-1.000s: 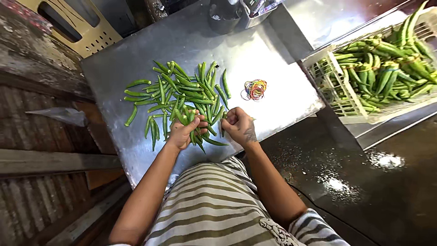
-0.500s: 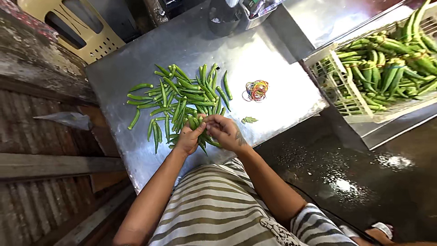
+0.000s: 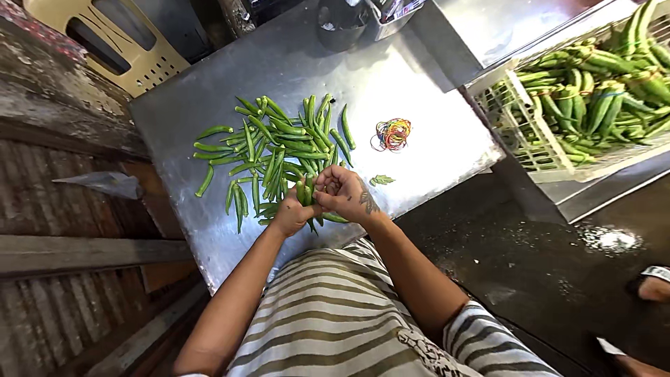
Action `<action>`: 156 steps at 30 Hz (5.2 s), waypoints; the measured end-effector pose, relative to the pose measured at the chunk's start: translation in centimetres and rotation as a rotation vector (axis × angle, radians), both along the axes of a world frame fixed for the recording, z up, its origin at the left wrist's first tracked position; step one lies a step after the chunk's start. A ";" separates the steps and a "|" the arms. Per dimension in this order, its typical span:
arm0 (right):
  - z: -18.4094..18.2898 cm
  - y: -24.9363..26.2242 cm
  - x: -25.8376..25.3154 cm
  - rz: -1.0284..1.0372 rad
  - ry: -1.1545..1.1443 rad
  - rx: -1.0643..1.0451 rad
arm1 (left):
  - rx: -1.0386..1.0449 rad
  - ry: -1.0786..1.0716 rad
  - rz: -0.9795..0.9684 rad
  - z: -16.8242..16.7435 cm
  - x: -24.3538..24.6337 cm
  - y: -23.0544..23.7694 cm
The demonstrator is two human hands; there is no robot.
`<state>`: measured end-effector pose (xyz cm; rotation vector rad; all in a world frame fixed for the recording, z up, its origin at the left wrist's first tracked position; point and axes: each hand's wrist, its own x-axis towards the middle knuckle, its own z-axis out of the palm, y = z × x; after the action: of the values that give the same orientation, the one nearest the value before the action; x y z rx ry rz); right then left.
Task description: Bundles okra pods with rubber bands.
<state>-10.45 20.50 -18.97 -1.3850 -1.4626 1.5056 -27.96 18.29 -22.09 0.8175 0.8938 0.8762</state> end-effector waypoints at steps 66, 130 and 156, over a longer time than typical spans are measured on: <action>3.7 1.8 4.5 0.106 -0.193 0.633 | 0.026 0.111 -0.198 2.3 0.4 1.2; -0.7 -2.9 0.5 0.024 0.246 0.209 | 0.436 0.217 0.244 4.9 4.6 1.1; -1.9 5.1 12.6 -0.407 -0.896 0.017 | 0.180 -0.026 0.197 3.4 1.2 0.9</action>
<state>2.12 25.60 -20.87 -2.3344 -1.5014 0.6087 -26.78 19.15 -18.64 0.8811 0.8922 1.1503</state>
